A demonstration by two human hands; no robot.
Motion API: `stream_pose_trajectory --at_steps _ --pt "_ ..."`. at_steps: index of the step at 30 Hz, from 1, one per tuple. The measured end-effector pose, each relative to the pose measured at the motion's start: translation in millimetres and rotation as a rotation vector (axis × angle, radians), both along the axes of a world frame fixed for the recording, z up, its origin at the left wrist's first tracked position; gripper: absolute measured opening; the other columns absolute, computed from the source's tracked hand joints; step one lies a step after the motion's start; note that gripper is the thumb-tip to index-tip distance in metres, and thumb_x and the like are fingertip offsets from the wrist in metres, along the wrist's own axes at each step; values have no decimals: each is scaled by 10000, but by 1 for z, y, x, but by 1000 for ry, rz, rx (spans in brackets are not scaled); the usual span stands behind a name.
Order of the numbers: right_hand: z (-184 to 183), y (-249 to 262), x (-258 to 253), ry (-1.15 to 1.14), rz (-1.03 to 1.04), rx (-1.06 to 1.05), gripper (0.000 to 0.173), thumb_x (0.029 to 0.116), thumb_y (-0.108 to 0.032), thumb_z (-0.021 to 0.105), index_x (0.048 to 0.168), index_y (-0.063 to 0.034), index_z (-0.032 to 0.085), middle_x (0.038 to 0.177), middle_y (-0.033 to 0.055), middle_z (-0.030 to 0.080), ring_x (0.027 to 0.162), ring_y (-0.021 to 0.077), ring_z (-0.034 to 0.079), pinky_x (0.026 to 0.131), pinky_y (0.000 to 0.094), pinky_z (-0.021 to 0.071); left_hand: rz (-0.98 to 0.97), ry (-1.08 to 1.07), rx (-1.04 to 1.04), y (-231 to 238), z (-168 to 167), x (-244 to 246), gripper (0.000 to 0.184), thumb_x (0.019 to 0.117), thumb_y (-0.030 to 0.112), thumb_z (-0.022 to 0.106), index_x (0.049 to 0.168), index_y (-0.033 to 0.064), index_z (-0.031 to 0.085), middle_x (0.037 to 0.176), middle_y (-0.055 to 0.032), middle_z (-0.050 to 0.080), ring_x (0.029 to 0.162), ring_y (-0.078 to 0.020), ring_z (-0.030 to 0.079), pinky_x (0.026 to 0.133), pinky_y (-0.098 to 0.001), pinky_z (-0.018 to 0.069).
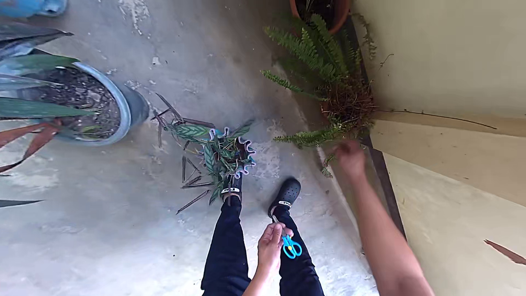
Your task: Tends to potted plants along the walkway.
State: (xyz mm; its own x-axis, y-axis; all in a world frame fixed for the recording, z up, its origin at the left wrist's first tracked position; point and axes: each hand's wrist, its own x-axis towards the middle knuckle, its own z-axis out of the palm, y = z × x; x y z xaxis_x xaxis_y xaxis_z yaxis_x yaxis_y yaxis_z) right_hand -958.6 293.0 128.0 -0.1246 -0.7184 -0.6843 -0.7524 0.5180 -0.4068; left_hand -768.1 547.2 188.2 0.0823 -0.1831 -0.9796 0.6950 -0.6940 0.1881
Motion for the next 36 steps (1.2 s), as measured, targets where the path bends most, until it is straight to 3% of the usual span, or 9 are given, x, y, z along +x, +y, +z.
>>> stream_pose_trajectory --at_steps 3,6,9,11,14,18,22,34,36 --pt "-32 -70 -29 250 -223 -97 670 949 -325 712 1461 32 469 1345 303 584 1228 425 600 1020 597 493 -84 62 38 -8 -10 -5 201 1101 76 436 1069 -26 607 818 -107 742 756 -148 731 711 -257 599" --pt "-74 -97 -36 343 -388 -4 1251 779 -584 840 1642 -54 106 1592 305 331 1425 434 430 1122 587 416 -133 61 -77 -21 -21 -3 211 1090 62 434 1061 -29 622 838 -109 747 771 -144 728 717 -244 589" --pt "-100 -88 -23 258 -548 -1 1437 685 -571 921 1652 -148 -54 1615 292 298 1418 419 441 1096 578 443 -162 56 -69 -28 -25 3 219 1092 65 433 1059 -28 629 836 -114 746 763 -144 726 702 -237 587" --pt "-102 -78 -17 231 -617 -24 1370 692 -421 952 1652 -177 5 1528 290 424 1336 419 519 1019 589 496 -183 44 -20 -30 -27 9 223 1098 71 431 1059 -29 627 828 -113 743 760 -144 724 691 -236 582" --pt "-82 -77 -19 358 -430 56 1086 811 -240 837 1631 -107 138 1390 266 582 1266 417 594 1008 587 504 -196 36 13 -34 -33 14 221 1100 82 437 1061 -27 626 821 -113 743 750 -139 721 671 -230 573" --pt "-60 -76 -38 389 -161 155 772 928 -176 714 1586 -64 326 1407 281 568 1298 439 566 1052 629 457 -208 54 27 -42 -34 13 211 1100 82 438 1074 -28 617 815 -103 739 747 -138 721 672 -234 578" --pt "-58 -60 -56 317 -134 118 555 971 -149 636 1502 -76 493 1379 232 609 1277 389 587 1052 615 455 -203 80 39 -47 -35 15 216 1103 91 437 1072 -24 618 818 -108 738 750 -148 724 685 -245 587" --pt "-29 -13 -66 377 4 158 366 1008 -134 590 1357 -27 618 1218 258 677 1138 423 649 962 640 479 -151 103 54 -50 -37 20 212 1104 86 436 1075 -29 611 811 -111 738 746 -150 727 690 -248 591" --pt "-20 -15 -64 463 31 147 454 1020 -174 614 1446 -33 546 1344 261 628 1230 442 615 1018 637 472 -141 106 54 -51 -37 21 214 1106 88 431 1072 -27 608 810 -106 737 744 -144 725 687 -243 589"
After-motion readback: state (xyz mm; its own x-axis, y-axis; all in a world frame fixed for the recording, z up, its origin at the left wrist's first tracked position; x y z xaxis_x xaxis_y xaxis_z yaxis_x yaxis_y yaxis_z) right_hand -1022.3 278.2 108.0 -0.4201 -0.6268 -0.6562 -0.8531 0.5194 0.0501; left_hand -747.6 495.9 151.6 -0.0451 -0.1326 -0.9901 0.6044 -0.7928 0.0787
